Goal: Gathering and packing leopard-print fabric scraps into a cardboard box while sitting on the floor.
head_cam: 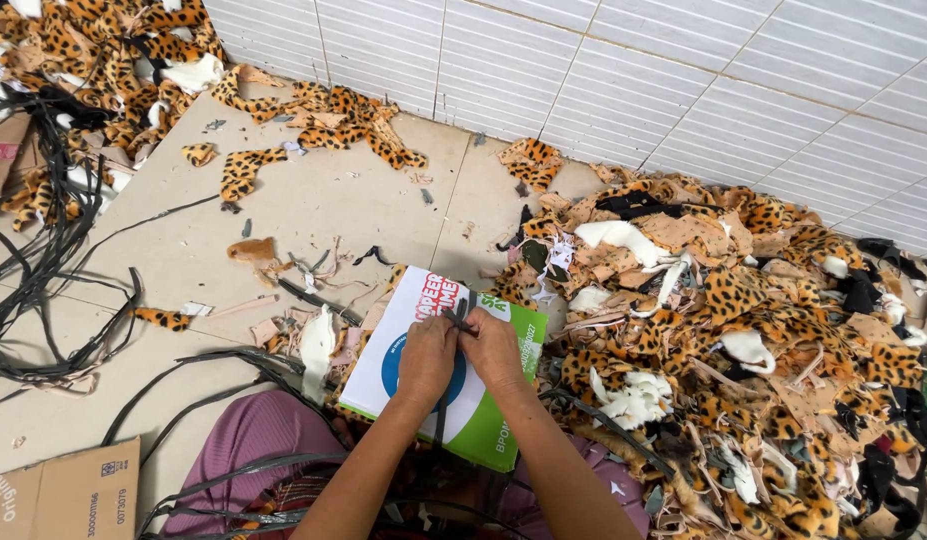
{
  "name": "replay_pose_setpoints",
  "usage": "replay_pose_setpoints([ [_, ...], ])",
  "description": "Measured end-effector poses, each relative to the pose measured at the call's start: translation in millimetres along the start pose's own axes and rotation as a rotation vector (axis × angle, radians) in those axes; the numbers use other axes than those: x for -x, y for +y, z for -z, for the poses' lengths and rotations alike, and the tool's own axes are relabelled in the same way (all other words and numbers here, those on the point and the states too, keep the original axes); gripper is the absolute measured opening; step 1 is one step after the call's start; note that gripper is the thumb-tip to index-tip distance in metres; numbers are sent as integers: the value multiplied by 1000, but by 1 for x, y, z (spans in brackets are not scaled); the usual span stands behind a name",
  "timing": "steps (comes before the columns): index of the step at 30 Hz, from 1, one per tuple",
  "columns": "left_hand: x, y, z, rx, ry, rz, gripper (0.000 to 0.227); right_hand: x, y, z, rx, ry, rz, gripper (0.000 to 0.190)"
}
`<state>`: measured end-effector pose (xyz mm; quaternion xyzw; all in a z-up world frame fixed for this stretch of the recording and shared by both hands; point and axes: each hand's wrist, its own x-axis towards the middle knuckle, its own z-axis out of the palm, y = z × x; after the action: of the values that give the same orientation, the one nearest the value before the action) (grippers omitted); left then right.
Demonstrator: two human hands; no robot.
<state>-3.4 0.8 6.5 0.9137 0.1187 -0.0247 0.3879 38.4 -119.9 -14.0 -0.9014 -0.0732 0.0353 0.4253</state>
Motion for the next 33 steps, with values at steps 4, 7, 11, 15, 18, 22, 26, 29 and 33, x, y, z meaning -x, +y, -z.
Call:
replay_pose_setpoints([
  [4, -1, -5, -1, -28, -9, -30, 22, -10, 26, -1, -86, -75, -80, 11],
  [7, 3, 1, 5, -70, 1, -90, 20, -16, 15, 31, -459, -304, -231, 14],
  [11, 8, 13, 9, -274, -39, -129, 19, -64, 24, 61, -625, -108, -385, 17],
  [15, 13, 5, -11, -123, 89, -173, 27, -128, 24, 67, -659, -5, -358, 12],
  [18, 13, 0, -25, -129, 100, -166, 25, -177, 45, 42, -585, -30, -358, 9],
  [22, 10, -18, -41, -168, 155, -210, 23, -197, 3, 61, -527, 56, -354, 9],
  [26, 7, -25, -43, -143, 181, -225, 18, -156, -61, 95, -414, 94, -275, 8],
  [29, -12, -17, -38, -82, 128, -175, 22, -81, -108, 101, -263, 49, -298, 10],
  [33, -21, -7, -20, 6, -1, -62, 25, 32, -52, 51, -12, 77, 162, 17],
])
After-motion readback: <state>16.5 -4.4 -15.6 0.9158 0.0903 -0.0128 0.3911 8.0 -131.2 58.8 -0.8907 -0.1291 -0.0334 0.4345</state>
